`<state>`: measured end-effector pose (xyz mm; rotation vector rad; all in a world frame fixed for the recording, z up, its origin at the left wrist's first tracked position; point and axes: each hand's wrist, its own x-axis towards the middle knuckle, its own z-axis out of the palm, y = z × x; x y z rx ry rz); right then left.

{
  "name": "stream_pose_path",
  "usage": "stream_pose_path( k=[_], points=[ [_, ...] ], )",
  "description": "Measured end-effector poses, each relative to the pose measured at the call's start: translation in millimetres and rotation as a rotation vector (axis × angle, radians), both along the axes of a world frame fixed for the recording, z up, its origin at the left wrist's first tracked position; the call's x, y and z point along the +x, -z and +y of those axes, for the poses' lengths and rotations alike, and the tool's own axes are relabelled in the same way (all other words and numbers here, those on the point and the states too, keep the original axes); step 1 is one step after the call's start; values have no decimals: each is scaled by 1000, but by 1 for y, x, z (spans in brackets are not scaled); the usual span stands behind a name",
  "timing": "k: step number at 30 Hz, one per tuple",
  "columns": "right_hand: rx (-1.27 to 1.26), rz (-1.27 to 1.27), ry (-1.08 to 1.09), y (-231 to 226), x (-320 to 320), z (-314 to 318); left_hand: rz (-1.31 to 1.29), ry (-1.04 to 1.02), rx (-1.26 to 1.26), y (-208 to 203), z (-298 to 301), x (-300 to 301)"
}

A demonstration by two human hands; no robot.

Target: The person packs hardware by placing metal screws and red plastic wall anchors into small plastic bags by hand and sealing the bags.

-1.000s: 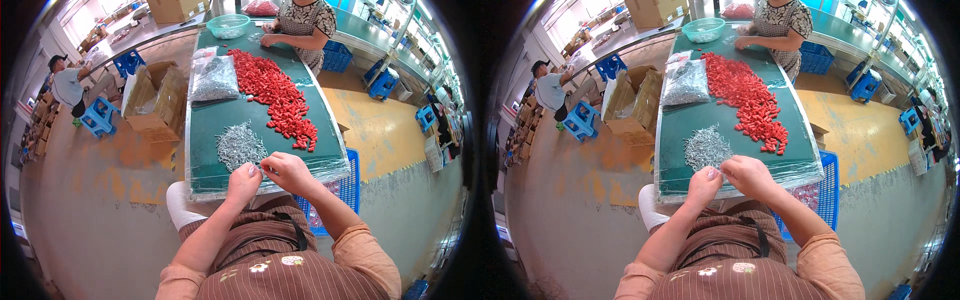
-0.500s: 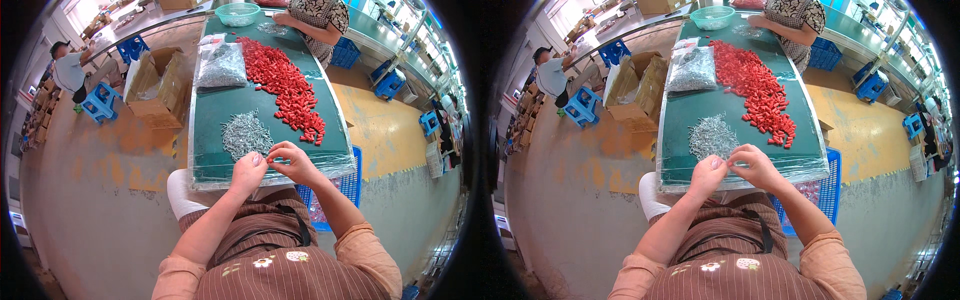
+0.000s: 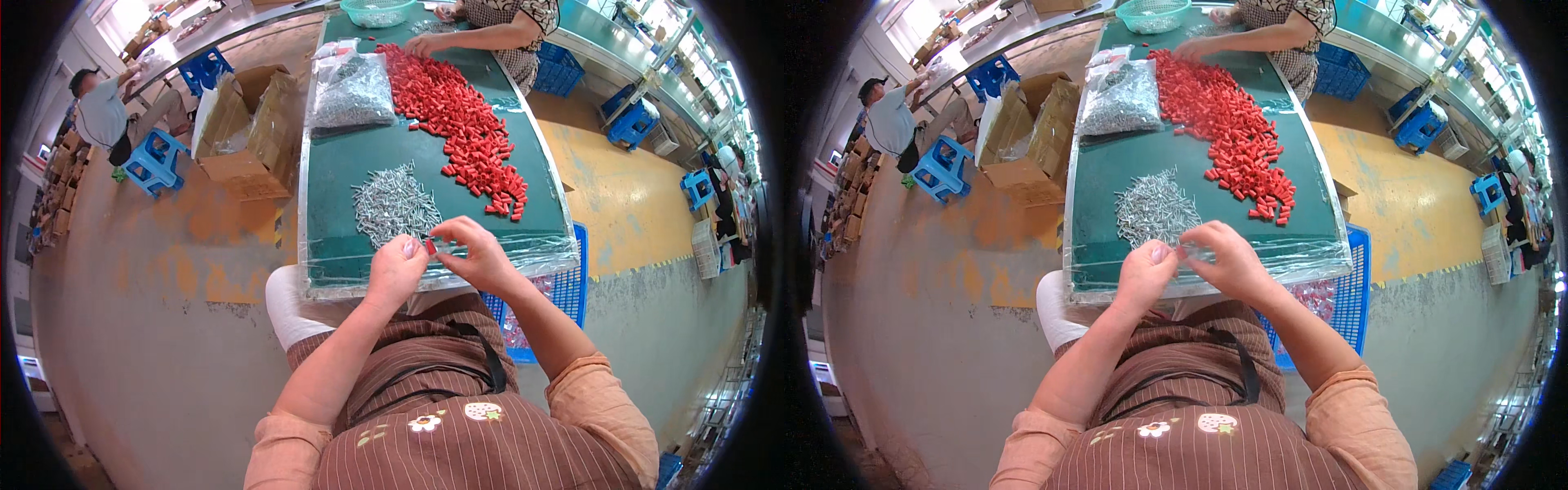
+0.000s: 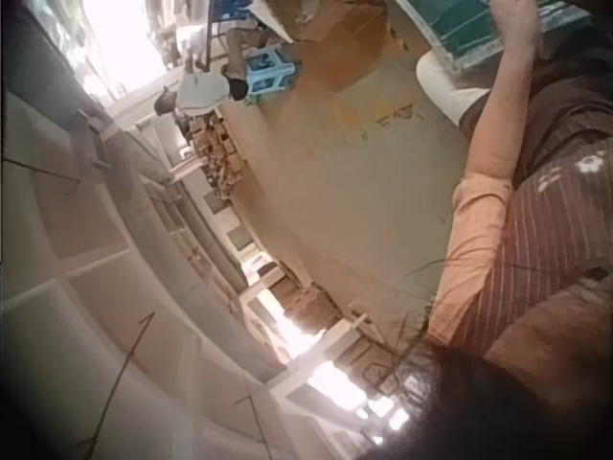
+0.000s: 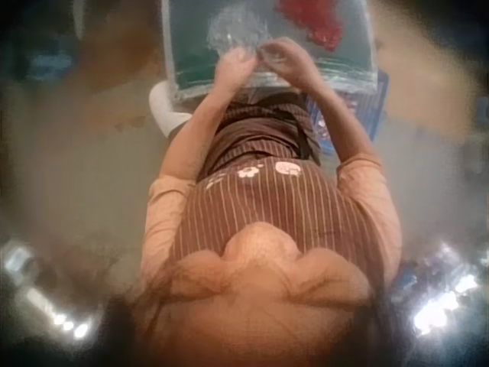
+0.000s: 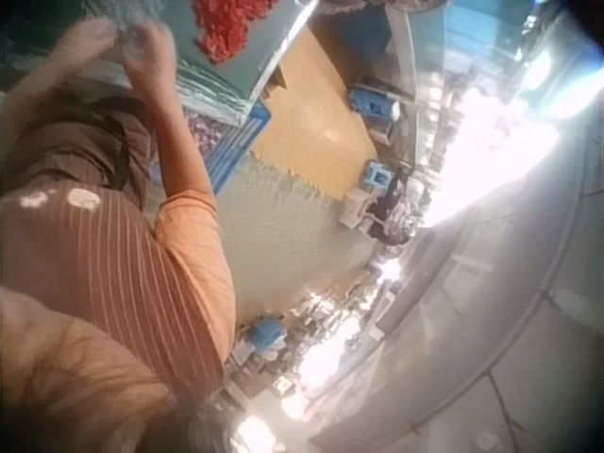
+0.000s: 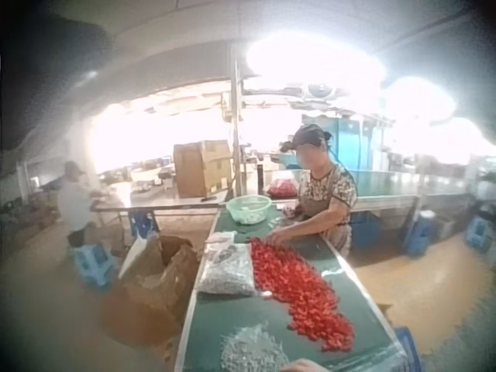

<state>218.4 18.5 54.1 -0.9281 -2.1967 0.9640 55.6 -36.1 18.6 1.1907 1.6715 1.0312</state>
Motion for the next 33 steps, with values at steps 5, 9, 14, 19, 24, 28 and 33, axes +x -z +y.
stream_pose_path(
  k=[5,9,14,19,24,28,33],
  points=[
    [125,38,-19,-10,-1,4,13,9,-51,-12,4,-1],
    [0,44,4,2,2,9,-1,12,-45,-2,7,-6],
    [-92,118,27,5,2,2,-21,24,-56,-6,4,-5],
    [158,91,-104,5,-3,1,-82,25,-33,0,3,-7],
    [181,81,-57,3,-4,-7,-97,36,-19,-4,-1,-4],
    [195,85,-13,-1,-6,-8,-81,28,22,-6,-3,-2],
    [341,-16,-47,-6,-2,-15,-140,39,-13,-7,-8,-5]
  ],
)
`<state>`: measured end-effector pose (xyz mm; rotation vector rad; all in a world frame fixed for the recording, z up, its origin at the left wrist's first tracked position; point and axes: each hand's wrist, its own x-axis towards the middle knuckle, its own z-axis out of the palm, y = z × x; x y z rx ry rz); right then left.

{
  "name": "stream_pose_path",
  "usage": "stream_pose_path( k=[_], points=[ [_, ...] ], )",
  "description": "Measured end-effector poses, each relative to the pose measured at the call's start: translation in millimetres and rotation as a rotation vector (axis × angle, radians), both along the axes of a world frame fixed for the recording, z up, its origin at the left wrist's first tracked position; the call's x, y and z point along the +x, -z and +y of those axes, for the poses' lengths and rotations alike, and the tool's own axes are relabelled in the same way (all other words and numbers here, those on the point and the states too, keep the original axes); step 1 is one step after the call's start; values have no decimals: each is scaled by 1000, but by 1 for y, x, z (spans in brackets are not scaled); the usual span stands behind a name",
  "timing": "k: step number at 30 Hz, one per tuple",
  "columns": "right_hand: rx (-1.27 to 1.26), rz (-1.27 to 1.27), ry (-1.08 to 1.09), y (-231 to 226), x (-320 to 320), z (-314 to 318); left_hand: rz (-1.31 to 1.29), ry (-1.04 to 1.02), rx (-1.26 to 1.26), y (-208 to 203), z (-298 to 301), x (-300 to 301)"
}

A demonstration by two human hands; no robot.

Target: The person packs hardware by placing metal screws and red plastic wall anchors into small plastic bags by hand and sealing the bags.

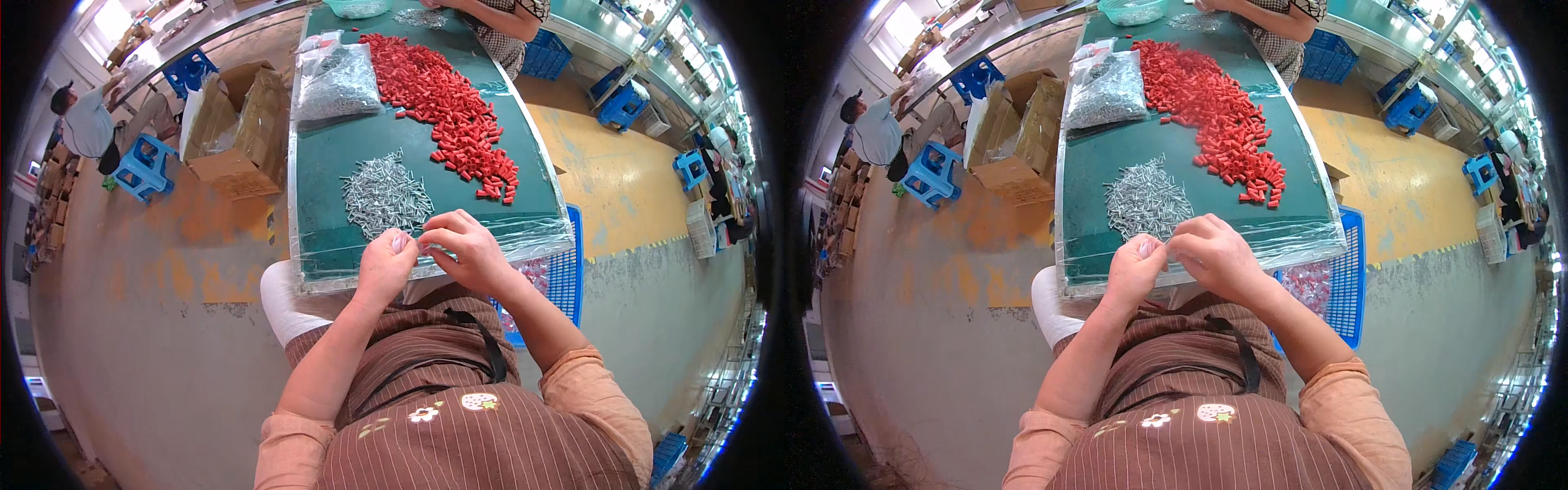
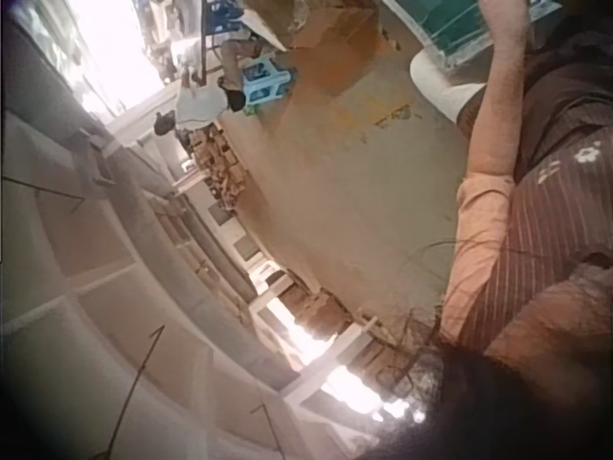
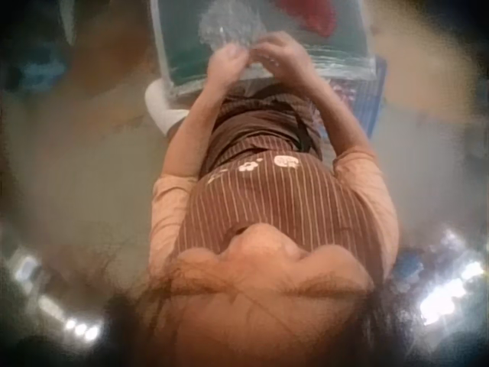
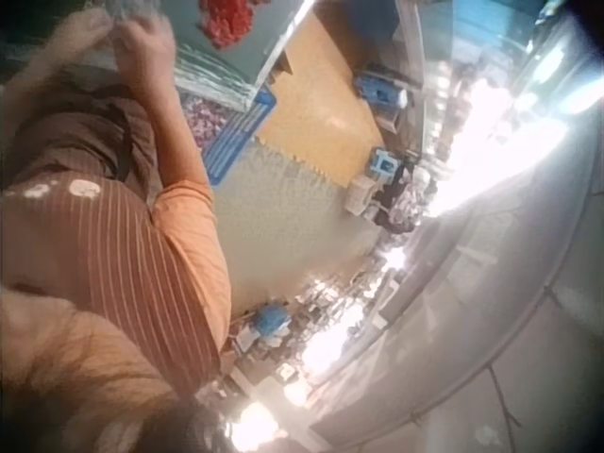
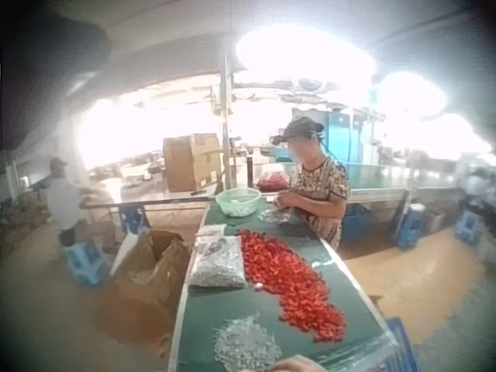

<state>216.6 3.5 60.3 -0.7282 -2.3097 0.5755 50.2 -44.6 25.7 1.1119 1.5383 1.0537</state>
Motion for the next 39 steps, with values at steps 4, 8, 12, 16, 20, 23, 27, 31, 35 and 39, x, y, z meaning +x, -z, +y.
stream_pose_path(
  k=[4,8,12,16,20,23,27,31,35,39],
  points=[
    [109,-56,-6,-1,1,-9,-29,25,-8,0,-5,-1],
    [-82,-94,-19,2,6,-11,-202,93,46,-6,-11,-1],
    [-495,167,22,11,9,-15,-395,134,70,-10,-25,1],
    [-720,314,49,16,15,-16,-328,82,130,-3,-32,0],
    [-929,409,83,19,19,-22,-339,70,92,-14,-39,3],
    [-890,413,64,18,17,-26,-512,19,101,-22,-42,8],
    [-916,491,90,8,17,-30,-508,-19,104,-12,-43,7],
    [-946,511,109,11,20,-31,-542,-14,86,-16,-45,9],
    [-972,550,108,11,18,-34,-512,-19,105,-15,-46,11],
    [-954,554,92,19,18,-34,-452,-31,138,-13,-48,12]
  ],
)
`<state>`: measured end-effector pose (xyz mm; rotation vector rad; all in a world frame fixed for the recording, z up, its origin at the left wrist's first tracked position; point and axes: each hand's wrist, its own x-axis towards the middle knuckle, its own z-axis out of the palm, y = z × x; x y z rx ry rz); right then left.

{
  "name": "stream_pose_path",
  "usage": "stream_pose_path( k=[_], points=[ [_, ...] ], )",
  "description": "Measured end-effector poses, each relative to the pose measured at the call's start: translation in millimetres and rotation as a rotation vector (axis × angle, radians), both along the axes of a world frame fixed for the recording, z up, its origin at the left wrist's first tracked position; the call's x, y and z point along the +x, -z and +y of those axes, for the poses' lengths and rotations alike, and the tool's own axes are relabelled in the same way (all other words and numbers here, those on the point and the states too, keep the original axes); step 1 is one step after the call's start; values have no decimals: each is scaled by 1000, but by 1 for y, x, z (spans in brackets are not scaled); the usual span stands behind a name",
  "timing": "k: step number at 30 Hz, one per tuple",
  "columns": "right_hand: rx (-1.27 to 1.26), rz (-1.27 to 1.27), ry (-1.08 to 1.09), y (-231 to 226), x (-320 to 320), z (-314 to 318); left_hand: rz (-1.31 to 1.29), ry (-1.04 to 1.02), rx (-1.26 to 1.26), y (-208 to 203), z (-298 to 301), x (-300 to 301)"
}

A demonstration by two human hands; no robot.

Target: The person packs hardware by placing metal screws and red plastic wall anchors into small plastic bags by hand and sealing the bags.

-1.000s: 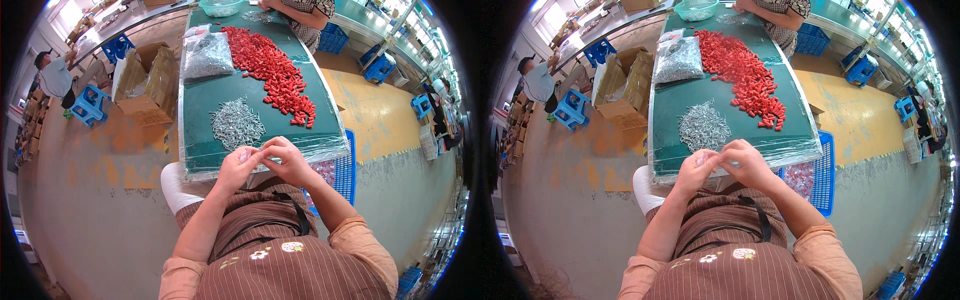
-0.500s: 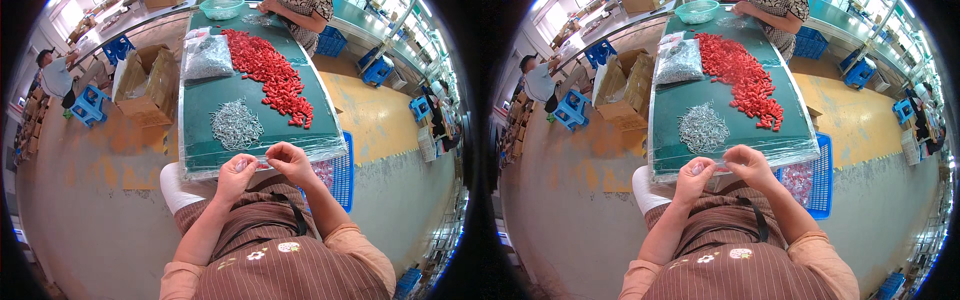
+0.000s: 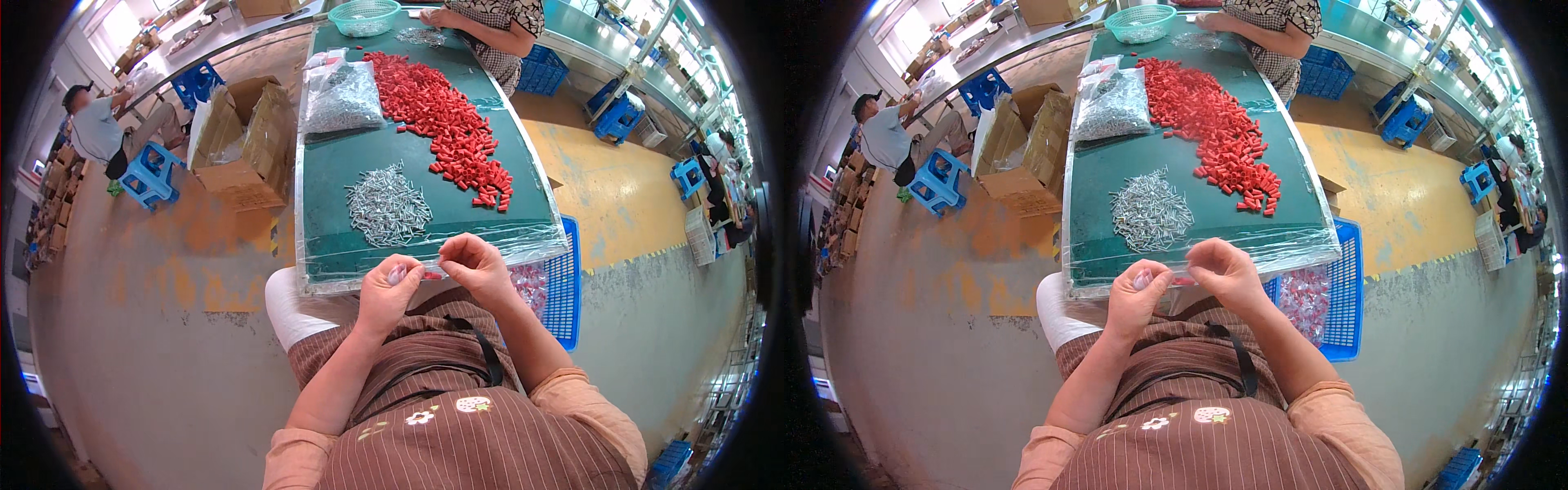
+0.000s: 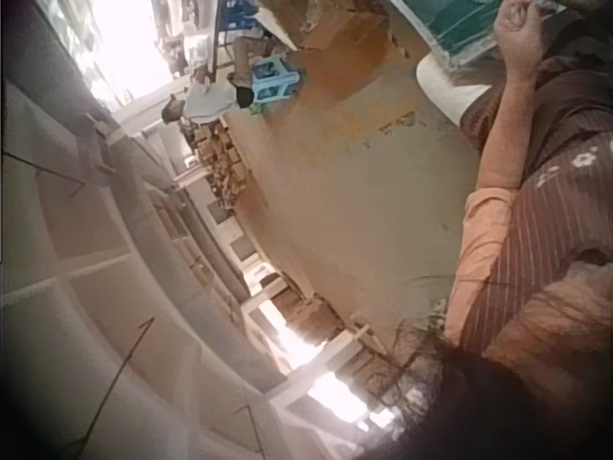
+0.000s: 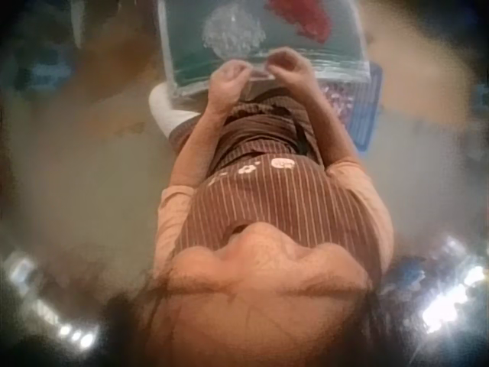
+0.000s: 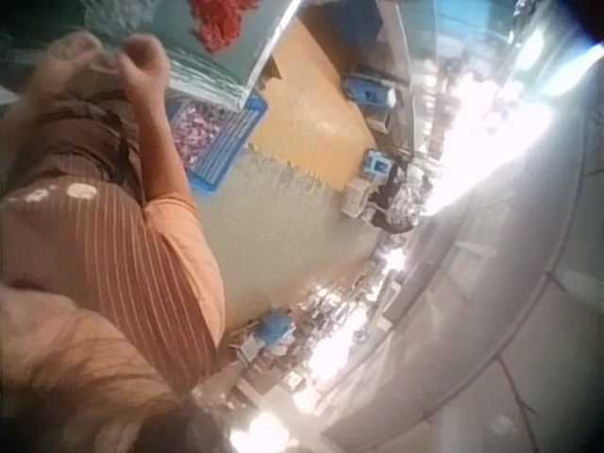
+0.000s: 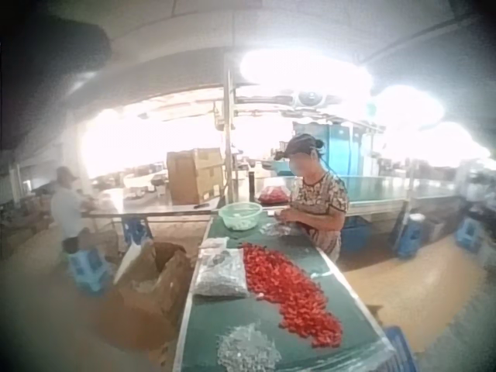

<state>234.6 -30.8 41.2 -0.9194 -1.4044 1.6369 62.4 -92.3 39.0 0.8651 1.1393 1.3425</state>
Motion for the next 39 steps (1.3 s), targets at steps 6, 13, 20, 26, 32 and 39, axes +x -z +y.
stream_pose_path(
  k=[6,13,20,26,32,39],
  points=[
    [27,2,-7,0,-1,-3,43,15,11,0,0,5],
    [-24,-130,-89,-6,11,-1,31,2,49,0,-1,6],
    [86,-160,-44,6,10,-2,30,40,-1,0,1,10],
    [120,-190,-21,5,6,-7,76,38,52,4,1,14],
    [146,-219,23,4,9,-8,89,68,8,7,1,12],
    [-6,-94,-37,1,25,-5,174,34,40,5,-1,11]
  ],
)
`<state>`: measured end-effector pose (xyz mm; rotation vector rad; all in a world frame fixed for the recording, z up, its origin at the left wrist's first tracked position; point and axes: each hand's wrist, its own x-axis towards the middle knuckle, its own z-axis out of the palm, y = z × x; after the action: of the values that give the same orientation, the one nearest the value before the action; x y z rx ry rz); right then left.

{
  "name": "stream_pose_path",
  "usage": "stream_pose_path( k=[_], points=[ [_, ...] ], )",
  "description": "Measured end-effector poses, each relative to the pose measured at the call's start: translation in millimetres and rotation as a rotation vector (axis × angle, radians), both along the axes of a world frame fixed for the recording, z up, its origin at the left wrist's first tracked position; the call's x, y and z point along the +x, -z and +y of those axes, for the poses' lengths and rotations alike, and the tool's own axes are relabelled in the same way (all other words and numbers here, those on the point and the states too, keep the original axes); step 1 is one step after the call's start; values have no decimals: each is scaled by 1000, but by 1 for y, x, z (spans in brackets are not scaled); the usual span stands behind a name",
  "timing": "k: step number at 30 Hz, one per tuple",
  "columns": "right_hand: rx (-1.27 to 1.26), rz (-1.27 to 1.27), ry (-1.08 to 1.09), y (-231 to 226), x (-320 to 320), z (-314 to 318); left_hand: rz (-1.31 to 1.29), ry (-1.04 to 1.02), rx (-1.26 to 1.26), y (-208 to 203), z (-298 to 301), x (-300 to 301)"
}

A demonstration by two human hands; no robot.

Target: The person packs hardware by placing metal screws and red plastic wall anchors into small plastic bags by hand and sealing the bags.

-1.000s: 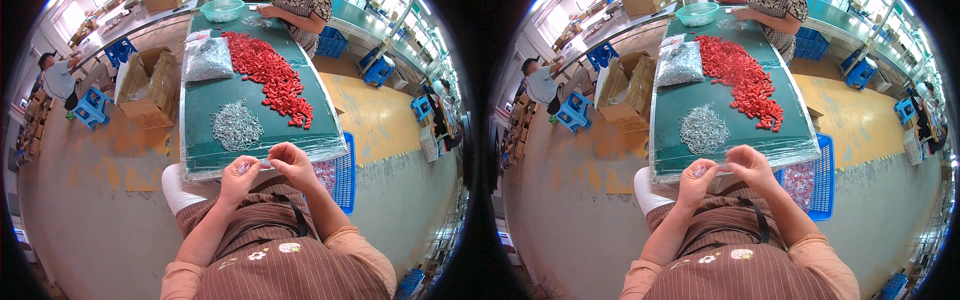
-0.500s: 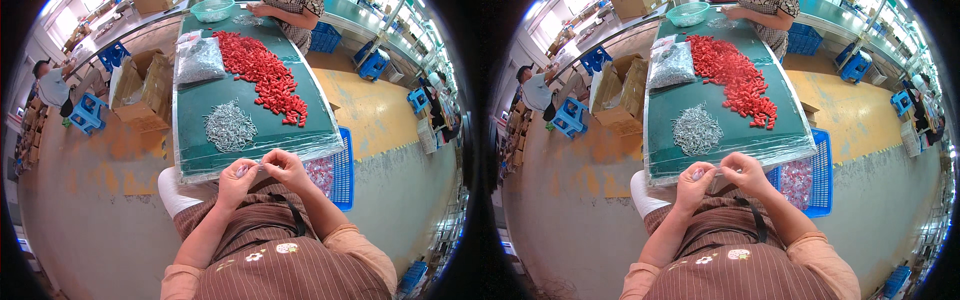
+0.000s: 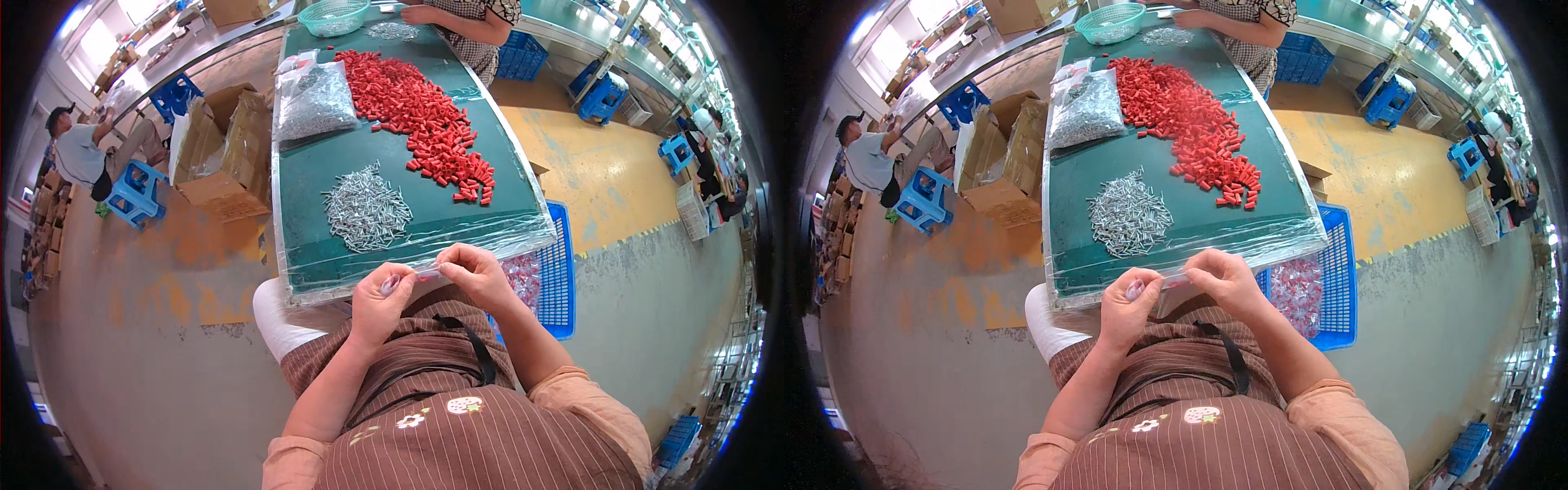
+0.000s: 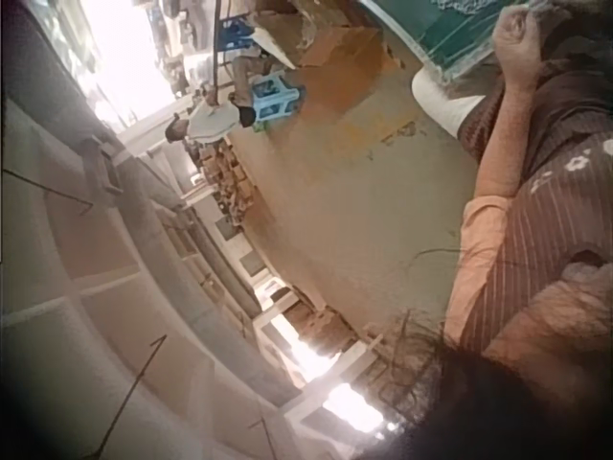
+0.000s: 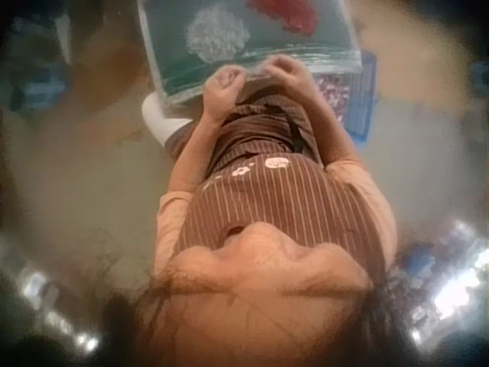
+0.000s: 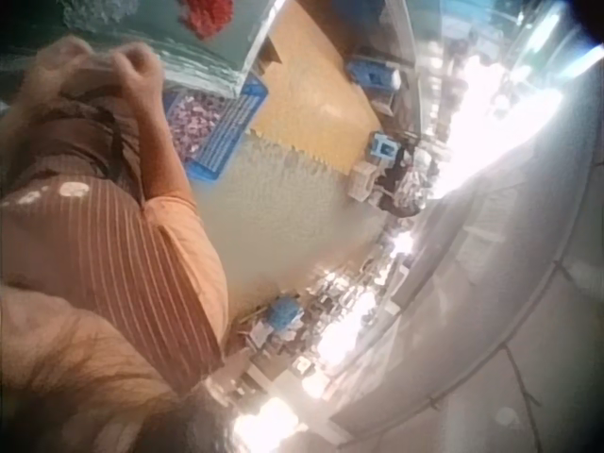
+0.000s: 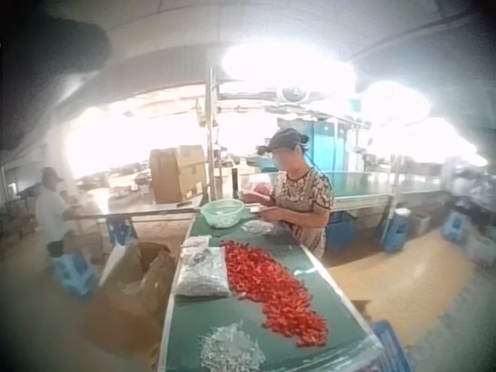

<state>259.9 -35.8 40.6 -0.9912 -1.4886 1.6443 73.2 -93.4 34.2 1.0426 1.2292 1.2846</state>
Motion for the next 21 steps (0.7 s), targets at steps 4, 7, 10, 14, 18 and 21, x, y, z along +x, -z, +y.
stream_pose_path(
  k=[4,7,10,14,18,21],
  points=[
    [-44,53,38,6,-1,-2,69,9,38,3,0,1],
    [-34,28,51,3,-3,-3,146,2,119,2,2,2],
    [-4,-11,46,7,-3,-1,33,50,-6,-4,2,2],
    [166,-92,42,13,-5,1,-43,54,35,3,5,5],
    [124,18,62,10,-13,-6,56,51,100,2,1,7],
    [145,-28,65,7,-17,-8,104,22,8,6,-2,6]
  ],
)
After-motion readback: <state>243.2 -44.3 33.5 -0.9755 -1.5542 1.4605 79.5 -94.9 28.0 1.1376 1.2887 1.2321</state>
